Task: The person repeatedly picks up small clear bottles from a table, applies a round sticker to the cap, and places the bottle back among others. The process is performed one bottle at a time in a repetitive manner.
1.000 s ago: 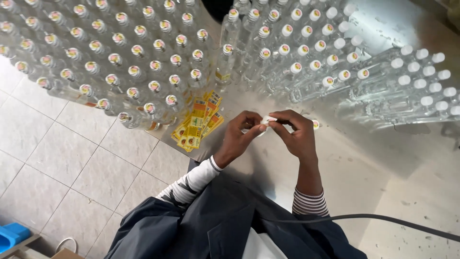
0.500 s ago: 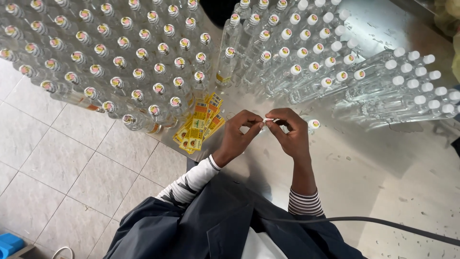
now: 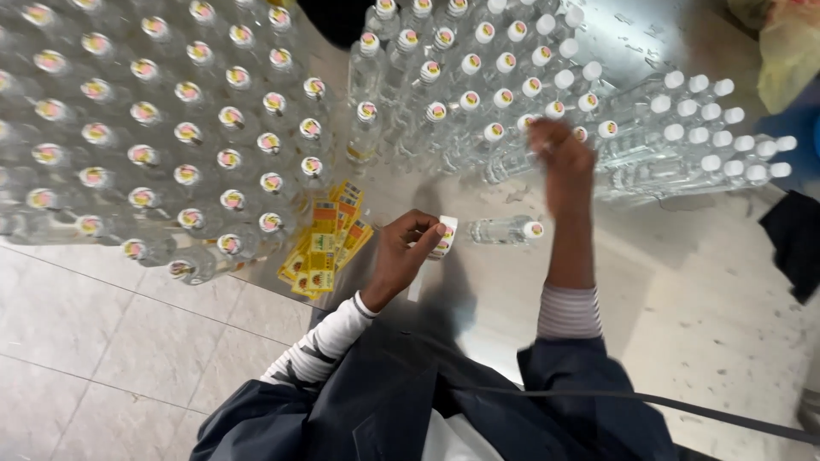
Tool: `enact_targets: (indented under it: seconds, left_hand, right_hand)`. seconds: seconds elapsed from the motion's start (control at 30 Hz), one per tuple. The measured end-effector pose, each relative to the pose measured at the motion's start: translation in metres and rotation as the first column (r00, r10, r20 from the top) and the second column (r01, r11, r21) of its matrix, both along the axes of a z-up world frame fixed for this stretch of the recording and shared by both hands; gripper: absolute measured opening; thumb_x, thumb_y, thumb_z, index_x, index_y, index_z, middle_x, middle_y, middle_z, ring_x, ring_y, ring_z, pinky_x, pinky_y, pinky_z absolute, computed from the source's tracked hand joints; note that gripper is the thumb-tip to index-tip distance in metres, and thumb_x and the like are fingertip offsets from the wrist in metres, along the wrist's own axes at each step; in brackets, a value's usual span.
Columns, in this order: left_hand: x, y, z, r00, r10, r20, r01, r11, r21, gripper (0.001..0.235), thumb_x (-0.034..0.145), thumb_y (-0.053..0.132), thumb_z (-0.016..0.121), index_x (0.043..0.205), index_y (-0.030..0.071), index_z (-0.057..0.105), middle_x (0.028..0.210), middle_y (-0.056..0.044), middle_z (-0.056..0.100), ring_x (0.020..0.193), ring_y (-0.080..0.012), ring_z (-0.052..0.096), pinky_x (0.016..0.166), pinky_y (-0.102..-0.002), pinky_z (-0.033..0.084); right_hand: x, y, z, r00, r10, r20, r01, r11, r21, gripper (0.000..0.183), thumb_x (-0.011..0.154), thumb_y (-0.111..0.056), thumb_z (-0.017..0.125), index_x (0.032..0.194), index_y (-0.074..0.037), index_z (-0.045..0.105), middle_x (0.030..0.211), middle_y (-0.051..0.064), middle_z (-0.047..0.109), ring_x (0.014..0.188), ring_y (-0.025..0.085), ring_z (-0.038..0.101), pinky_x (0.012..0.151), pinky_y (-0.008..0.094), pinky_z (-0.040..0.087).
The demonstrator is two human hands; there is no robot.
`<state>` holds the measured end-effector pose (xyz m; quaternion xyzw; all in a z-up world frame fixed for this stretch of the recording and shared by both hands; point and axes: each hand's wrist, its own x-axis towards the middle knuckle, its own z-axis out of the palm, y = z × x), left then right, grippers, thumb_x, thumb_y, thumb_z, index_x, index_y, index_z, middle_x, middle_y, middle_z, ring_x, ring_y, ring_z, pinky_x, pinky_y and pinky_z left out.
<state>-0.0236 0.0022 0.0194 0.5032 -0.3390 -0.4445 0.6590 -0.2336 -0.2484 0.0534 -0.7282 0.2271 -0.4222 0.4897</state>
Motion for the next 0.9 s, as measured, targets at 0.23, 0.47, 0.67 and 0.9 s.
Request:
enact_targets:
  seconds: [0.23, 0.47, 0.67, 0.9]
  left_hand:
    - [0.003, 0.0, 0.007, 0.996, -0.034, -0.078, 0.044, 0.991, 0.127, 0.023, 0.101, 0.03, 0.076, 0.097, 0.007, 0.077, 0.091, -0.006, 0.076, 0.084, -0.022, 0.085, 0.067, -0.026, 0.065]
    - [0.011, 0.0, -0.001, 0.998, 0.002, -0.065, 0.008, 0.988, 0.152, 0.02, 0.101, 0.026, 0.076, 0.094, 0.007, 0.075, 0.088, -0.005, 0.076, 0.081, -0.0174, 0.082, 0.069, -0.025, 0.065]
    - [0.013, 0.0, -0.003, 1.0, 0.017, -0.026, -0.013, 0.99, 0.143, 0.02, 0.101, 0.027, 0.075, 0.092, 0.009, 0.074, 0.088, -0.004, 0.076, 0.08, -0.0152, 0.08, 0.071, -0.024, 0.062]
    - [0.013, 0.003, -0.008, 0.999, 0.018, -0.034, -0.013, 0.99, 0.144, 0.021, 0.101, 0.027, 0.076, 0.097, 0.007, 0.076, 0.09, -0.006, 0.077, 0.08, -0.0174, 0.081, 0.069, -0.025, 0.063]
  right_hand:
    - [-0.016, -0.137, 0.008, 0.749, -0.478, -0.458, 0.566, 0.821, 0.068, 0.034, 0.105, -0.037, 0.056, 0.089, -0.014, 0.074, 0.094, -0.007, 0.072, 0.102, 0.012, 0.063, 0.101, 0.034, 0.05]
    - [-0.012, -0.155, -0.003, 0.716, -0.447, -0.535, 0.58, 0.809, 0.1, 0.032, 0.105, -0.034, 0.056, 0.085, -0.016, 0.074, 0.085, -0.006, 0.07, 0.088, 0.01, 0.059, 0.092, 0.031, 0.05]
    - [-0.015, -0.157, -0.014, 0.727, -0.443, -0.524, 0.57, 0.815, 0.102, 0.029, 0.105, -0.032, 0.06, 0.088, -0.015, 0.075, 0.088, -0.007, 0.071, 0.088, 0.009, 0.057, 0.091, 0.029, 0.051]
    - [-0.012, -0.144, -0.017, 0.652, -0.554, -0.518, 0.462, 0.832, -0.307, 0.025, 0.106, -0.022, 0.057, 0.103, -0.013, 0.08, 0.101, -0.002, 0.079, 0.086, 0.013, 0.064, 0.077, 0.035, 0.051]
